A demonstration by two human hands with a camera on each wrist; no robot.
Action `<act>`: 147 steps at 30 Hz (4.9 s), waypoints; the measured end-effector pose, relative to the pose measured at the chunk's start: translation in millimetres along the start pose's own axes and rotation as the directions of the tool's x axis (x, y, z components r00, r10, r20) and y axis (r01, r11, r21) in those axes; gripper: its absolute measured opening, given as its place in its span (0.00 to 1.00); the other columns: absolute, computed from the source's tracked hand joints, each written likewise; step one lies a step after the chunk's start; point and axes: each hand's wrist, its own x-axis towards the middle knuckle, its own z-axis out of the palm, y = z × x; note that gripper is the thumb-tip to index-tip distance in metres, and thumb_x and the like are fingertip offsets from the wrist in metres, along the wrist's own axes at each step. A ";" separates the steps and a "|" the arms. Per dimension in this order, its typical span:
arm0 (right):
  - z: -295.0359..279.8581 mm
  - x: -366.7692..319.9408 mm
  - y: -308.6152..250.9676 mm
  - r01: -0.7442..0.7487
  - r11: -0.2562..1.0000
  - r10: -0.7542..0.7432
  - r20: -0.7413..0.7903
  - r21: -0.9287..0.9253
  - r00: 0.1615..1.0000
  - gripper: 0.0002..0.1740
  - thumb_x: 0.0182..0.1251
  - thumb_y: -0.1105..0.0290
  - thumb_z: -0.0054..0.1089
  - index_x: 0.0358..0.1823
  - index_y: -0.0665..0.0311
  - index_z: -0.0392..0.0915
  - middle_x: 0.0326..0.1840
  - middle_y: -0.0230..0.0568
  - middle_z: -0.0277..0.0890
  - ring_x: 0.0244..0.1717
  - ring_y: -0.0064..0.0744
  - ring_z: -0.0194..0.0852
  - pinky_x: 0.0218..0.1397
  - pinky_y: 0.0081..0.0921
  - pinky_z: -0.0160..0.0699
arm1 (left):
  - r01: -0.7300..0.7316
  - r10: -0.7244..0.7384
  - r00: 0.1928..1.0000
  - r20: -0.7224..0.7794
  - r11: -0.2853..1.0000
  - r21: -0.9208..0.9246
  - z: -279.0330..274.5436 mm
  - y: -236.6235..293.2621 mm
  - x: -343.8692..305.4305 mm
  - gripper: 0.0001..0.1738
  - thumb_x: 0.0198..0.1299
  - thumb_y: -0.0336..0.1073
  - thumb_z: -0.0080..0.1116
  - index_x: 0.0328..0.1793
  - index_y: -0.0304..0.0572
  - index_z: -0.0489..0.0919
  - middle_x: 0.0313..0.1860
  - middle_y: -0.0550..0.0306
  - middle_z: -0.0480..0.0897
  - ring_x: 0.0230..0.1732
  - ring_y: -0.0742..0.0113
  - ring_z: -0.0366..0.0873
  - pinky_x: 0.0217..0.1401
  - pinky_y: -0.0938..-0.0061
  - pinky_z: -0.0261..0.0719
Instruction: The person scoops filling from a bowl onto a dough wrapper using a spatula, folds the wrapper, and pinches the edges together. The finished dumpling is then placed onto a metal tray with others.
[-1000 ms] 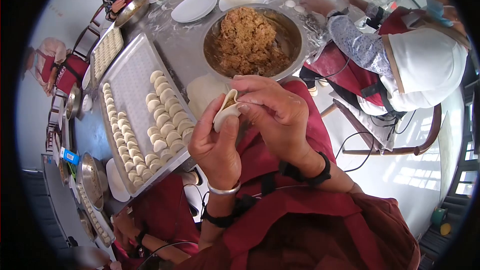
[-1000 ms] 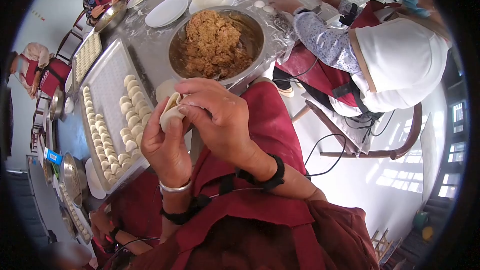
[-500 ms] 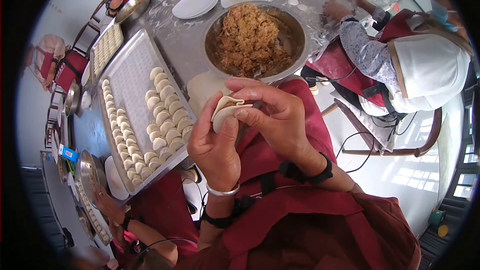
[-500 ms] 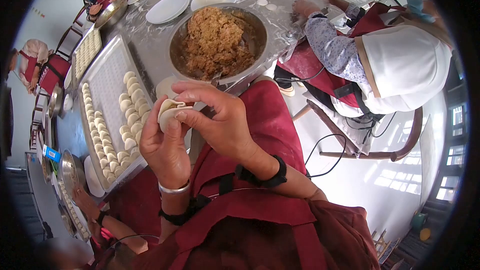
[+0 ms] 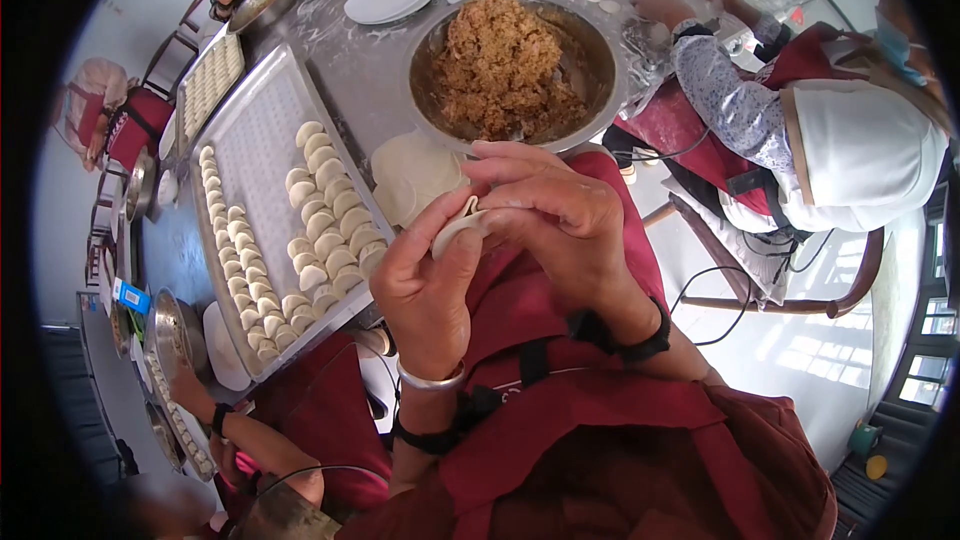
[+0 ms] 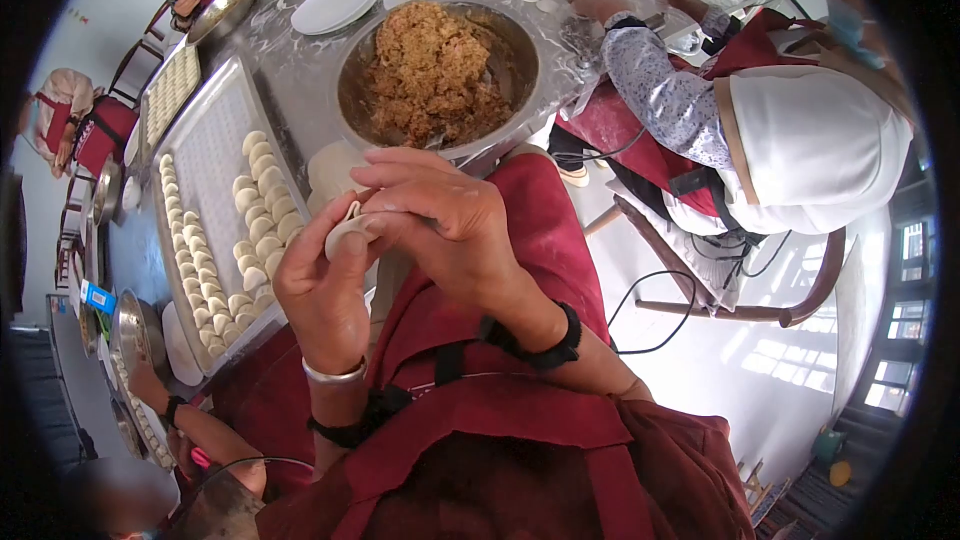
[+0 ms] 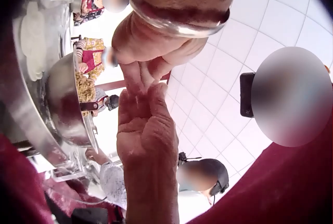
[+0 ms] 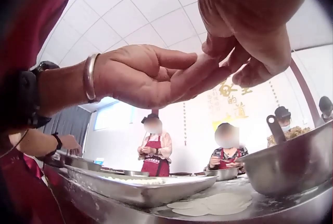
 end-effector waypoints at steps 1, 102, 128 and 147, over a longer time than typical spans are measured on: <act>-0.4 0.1 -1.3 -0.045 0.999 0.045 -0.001 0.025 0.999 0.13 0.55 0.76 0.70 0.42 0.67 0.83 0.54 0.46 0.82 0.60 0.45 0.78 0.60 0.37 0.77 | 0.011 -0.010 1.000 0.010 0.999 -0.046 -0.6 0.5 0.4 0.21 0.68 0.27 0.56 0.64 0.23 0.72 0.57 0.43 0.79 0.55 0.60 0.81 0.59 0.67 0.84; 5.3 -7.2 -5.6 0.045 0.990 -0.050 -0.034 -0.134 0.998 0.09 0.51 0.78 0.70 0.35 0.64 0.83 0.47 0.42 0.85 0.58 0.49 0.79 0.59 0.38 0.79 | 0.204 -0.180 0.966 0.184 0.972 -0.120 13.9 2.6 -6.2 0.28 0.70 0.23 0.46 0.76 0.24 0.59 0.63 0.49 0.74 0.63 0.67 0.73 0.65 0.74 0.72; 9.2 -2.4 -16.0 -0.065 0.978 0.064 0.011 0.199 0.998 0.07 0.55 0.74 0.71 0.36 0.64 0.85 0.45 0.40 0.86 0.66 0.49 0.74 0.71 0.47 0.64 | 0.210 -0.170 0.970 0.175 0.946 -0.245 5.0 5.8 -13.4 0.24 0.66 0.19 0.52 0.68 0.26 0.67 0.60 0.48 0.76 0.59 0.67 0.76 0.62 0.75 0.75; 1.2 -5.0 7.2 0.098 0.991 -0.082 0.170 -0.091 0.982 0.20 0.63 0.65 0.66 0.55 0.65 0.80 0.63 0.49 0.77 0.76 0.56 0.58 0.75 0.46 0.57 | 0.239 -0.179 0.970 0.167 0.832 -0.500 13.5 5.1 -7.2 0.26 0.70 0.28 0.52 0.71 0.24 0.64 0.67 0.44 0.70 0.65 0.62 0.72 0.69 0.67 0.71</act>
